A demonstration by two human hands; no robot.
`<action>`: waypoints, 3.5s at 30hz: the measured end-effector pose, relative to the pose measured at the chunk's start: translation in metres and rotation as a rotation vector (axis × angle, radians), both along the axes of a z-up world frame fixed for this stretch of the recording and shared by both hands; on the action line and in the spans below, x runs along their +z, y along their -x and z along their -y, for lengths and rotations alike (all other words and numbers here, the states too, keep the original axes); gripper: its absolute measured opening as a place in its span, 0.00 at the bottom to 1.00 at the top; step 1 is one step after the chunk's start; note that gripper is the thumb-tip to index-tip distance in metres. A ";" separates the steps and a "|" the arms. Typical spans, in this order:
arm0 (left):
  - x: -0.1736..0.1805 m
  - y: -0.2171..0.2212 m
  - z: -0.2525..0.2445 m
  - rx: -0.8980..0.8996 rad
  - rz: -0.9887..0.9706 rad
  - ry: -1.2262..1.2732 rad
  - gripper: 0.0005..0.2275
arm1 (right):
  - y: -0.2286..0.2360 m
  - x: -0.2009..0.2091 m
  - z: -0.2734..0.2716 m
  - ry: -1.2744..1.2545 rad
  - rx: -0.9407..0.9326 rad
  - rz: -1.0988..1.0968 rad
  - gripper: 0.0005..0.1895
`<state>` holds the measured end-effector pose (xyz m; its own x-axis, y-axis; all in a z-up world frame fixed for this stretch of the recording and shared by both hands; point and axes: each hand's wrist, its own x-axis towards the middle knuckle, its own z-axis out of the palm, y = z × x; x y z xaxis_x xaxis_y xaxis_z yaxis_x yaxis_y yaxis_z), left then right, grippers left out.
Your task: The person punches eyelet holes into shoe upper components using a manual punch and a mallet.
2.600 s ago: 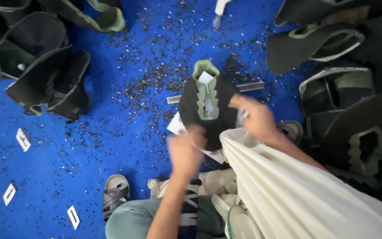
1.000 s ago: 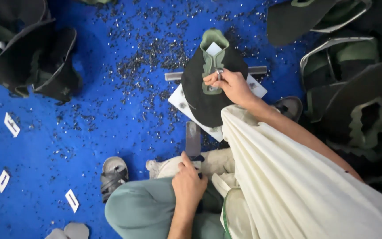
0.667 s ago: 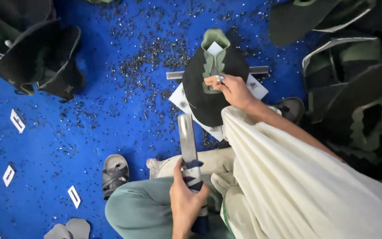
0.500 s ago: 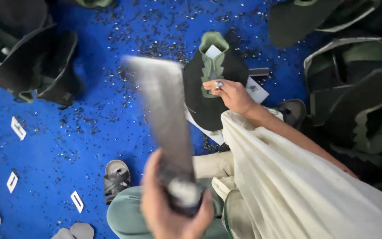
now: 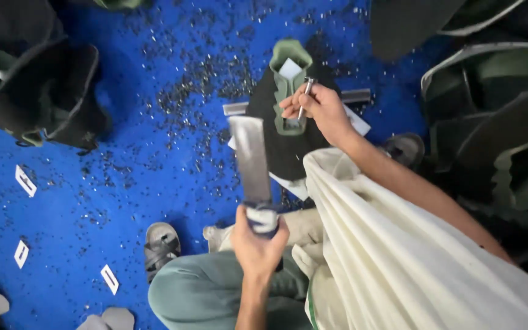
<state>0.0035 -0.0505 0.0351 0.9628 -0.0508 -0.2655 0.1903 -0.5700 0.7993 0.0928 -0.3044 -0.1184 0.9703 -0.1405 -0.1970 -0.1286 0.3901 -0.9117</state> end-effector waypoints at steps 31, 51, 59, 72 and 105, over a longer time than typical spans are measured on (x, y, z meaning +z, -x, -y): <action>-0.008 -0.037 0.021 -0.158 0.425 0.403 0.20 | -0.019 0.032 0.002 0.519 0.042 0.195 0.05; -0.052 -0.035 0.038 -0.134 0.107 -0.013 0.20 | -0.040 -0.022 0.015 0.585 -0.104 0.312 0.06; 0.049 -0.030 0.014 -0.023 0.313 0.094 0.17 | -0.076 -0.010 0.037 0.027 -0.153 0.001 0.09; -0.062 -0.047 0.040 -0.155 0.068 -0.223 0.18 | -0.049 -0.029 0.021 0.575 -0.186 0.265 0.09; 0.085 -0.022 -0.015 -0.098 0.473 0.356 0.17 | -0.045 -0.012 -0.033 0.052 0.073 -0.063 0.04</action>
